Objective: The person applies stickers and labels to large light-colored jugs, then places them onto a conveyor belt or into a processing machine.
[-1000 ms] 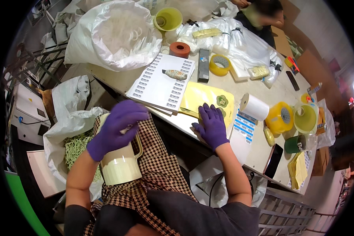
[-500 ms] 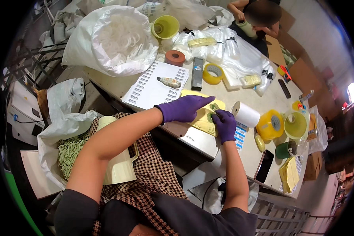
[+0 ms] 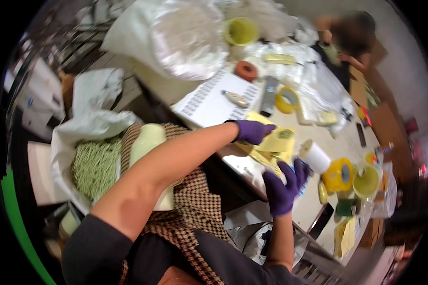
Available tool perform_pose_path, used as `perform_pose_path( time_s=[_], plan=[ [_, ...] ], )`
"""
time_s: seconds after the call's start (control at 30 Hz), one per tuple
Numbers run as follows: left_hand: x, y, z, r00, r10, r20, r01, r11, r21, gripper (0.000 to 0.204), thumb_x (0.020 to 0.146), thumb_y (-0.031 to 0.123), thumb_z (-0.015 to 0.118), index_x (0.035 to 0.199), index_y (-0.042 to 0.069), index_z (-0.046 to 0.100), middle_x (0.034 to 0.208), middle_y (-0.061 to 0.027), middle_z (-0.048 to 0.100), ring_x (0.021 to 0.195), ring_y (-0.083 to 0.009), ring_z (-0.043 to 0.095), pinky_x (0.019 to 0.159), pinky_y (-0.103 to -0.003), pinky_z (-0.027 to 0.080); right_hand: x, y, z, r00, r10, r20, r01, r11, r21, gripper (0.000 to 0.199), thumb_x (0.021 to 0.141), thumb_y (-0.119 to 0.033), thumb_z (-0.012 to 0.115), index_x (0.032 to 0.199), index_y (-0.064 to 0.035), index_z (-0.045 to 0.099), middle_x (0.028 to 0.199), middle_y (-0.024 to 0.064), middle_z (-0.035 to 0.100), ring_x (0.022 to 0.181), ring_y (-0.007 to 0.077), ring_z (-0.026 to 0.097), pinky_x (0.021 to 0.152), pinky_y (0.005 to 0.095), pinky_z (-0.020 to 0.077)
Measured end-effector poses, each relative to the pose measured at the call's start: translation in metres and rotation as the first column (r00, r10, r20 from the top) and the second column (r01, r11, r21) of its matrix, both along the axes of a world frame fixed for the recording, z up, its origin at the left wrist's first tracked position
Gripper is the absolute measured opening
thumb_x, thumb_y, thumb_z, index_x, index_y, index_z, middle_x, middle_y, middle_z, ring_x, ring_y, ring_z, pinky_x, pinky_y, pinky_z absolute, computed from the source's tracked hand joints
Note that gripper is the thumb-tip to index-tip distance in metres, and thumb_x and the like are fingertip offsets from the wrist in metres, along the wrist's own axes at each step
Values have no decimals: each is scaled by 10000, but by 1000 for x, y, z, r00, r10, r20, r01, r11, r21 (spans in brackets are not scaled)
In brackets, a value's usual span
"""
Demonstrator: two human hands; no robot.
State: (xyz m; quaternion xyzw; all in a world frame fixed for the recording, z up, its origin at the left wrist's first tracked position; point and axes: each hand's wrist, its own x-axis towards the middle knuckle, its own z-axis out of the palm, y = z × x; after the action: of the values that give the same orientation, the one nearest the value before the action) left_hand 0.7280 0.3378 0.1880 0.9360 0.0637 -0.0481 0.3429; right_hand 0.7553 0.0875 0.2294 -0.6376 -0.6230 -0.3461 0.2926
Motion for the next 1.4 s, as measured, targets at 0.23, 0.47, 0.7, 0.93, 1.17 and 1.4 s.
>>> perform_pose_path(
  time_s=[0.23, 0.47, 0.7, 0.93, 1.17, 1.4],
  plan=[
    [-117, 73, 67, 926, 25, 376, 48, 982, -183, 444, 849, 36, 565, 1285, 25, 647, 1345, -146, 655, 1201, -257, 633, 1039, -356, 487, -89, 10, 20, 290, 267, -919, -410, 902, 133, 111, 762, 22, 658, 867, -14, 662, 826, 86, 653, 783, 219, 615, 793, 342, 510],
    [-319, 102, 34, 642, 754, 137, -675, 641, -366, 321, 1057, 208, 535, 1260, -21, 634, 1180, -96, 691, 1123, -188, 644, 1014, -338, 500, -140, 88, -2, 2, -11, -1000, -731, 683, -9, 149, 904, -77, 693, 995, 36, 728, 906, 84, 723, 832, 135, 660, 782, 279, 534],
    [-367, 36, -2, 631, 770, 88, -665, 596, -450, 361, 998, 309, 601, 1156, -10, 665, 1033, -114, 690, 956, -179, 634, 889, -334, 503, -192, 129, -11, -126, -214, -969, -861, 509, -1, 181, 949, -132, 709, 1028, 31, 720, 874, 28, 714, 764, 67, 618, 701, 236, 513],
    [-374, 25, 20, 589, 787, 185, -662, 601, -448, 325, 964, 274, 646, 1113, -14, 669, 967, -118, 680, 884, -179, 625, 822, -342, 505, -198, 126, -7, -43, -214, -976, -876, 478, -67, 158, 938, -109, 715, 1020, 26, 722, 890, 29, 730, 780, 64, 628, 714, 242, 521],
    [-373, 18, 14, 529, 767, 363, -744, 625, -236, 334, 961, 282, 652, 1119, -12, 672, 955, -168, 692, 879, -261, 660, 819, -372, 517, -214, 111, -25, 264, 67, -962, -780, 602, -172, 273, 799, -175, 843, 973, -15, 707, 816, 63, 624, 694, 151, 598, 678, 300, 510],
    [-374, -15, 70, 531, 666, 525, -847, 440, 298, 246, 938, 277, 612, 905, 44, 683, 719, -163, 648, 698, -385, 660, 677, -478, 514, -180, 106, -72, 390, -142, -910, -543, 763, -352, 517, 907, -243, 769, 1307, -1, 549, 1091, 125, 569, 846, 202, 564, 781, 342, 505]
  ],
)
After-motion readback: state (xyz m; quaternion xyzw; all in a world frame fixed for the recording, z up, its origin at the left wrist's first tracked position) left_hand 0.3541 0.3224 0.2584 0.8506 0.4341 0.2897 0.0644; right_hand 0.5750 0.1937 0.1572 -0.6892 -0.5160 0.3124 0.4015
